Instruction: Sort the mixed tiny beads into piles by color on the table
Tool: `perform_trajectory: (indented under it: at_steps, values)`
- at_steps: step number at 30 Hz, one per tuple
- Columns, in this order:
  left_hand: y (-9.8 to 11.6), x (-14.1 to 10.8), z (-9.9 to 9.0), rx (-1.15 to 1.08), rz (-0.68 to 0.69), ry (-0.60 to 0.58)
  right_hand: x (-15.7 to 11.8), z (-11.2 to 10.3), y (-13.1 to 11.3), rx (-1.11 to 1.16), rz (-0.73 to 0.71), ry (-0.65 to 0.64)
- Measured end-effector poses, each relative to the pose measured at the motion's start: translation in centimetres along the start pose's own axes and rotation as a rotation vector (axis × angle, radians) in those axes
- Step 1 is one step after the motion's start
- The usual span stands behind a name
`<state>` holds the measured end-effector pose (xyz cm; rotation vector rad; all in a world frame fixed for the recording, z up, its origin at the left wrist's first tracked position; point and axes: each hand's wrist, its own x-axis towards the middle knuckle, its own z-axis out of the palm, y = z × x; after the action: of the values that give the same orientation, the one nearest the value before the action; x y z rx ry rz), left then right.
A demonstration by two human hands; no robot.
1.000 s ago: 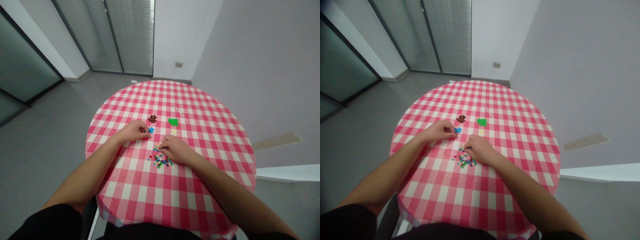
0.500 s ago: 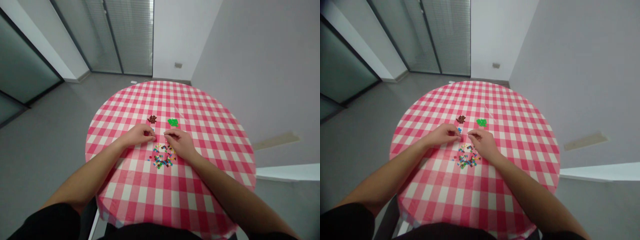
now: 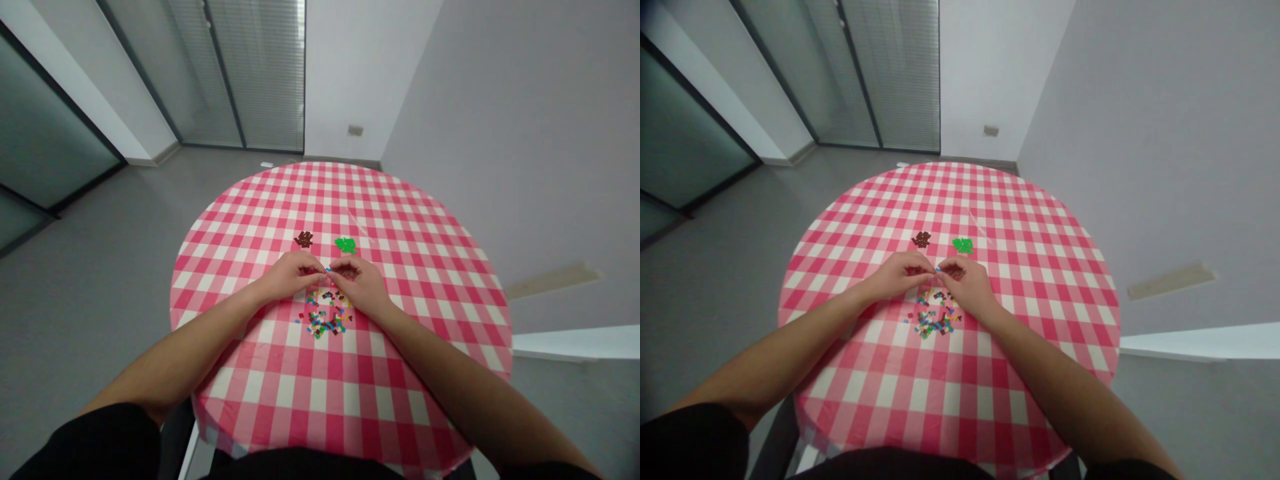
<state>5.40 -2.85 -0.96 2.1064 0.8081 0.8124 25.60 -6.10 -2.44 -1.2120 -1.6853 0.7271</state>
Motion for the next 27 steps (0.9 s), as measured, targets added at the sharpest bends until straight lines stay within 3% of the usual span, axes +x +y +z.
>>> perform_trajectory:
  at_steps: [7,18,22,27]
  values:
    - [-0.2,0.0,0.0,0.044,-0.011,0.072,0.0,-0.2,-0.3,-0.031,-0.017,-0.013]
    - [-0.4,0.1,-0.2,0.116,0.076,0.048,-0.1,-0.2,-0.6,-0.029,-0.010,-0.029]
    - [-1.0,0.0,-2.0,0.168,0.101,0.046,-0.2,-0.1,-0.5,-0.020,0.012,-0.010]
    - [-2.5,-0.8,-6.2,0.246,-0.181,0.182,-0.1,-0.1,0.3,0.057,0.032,0.027]
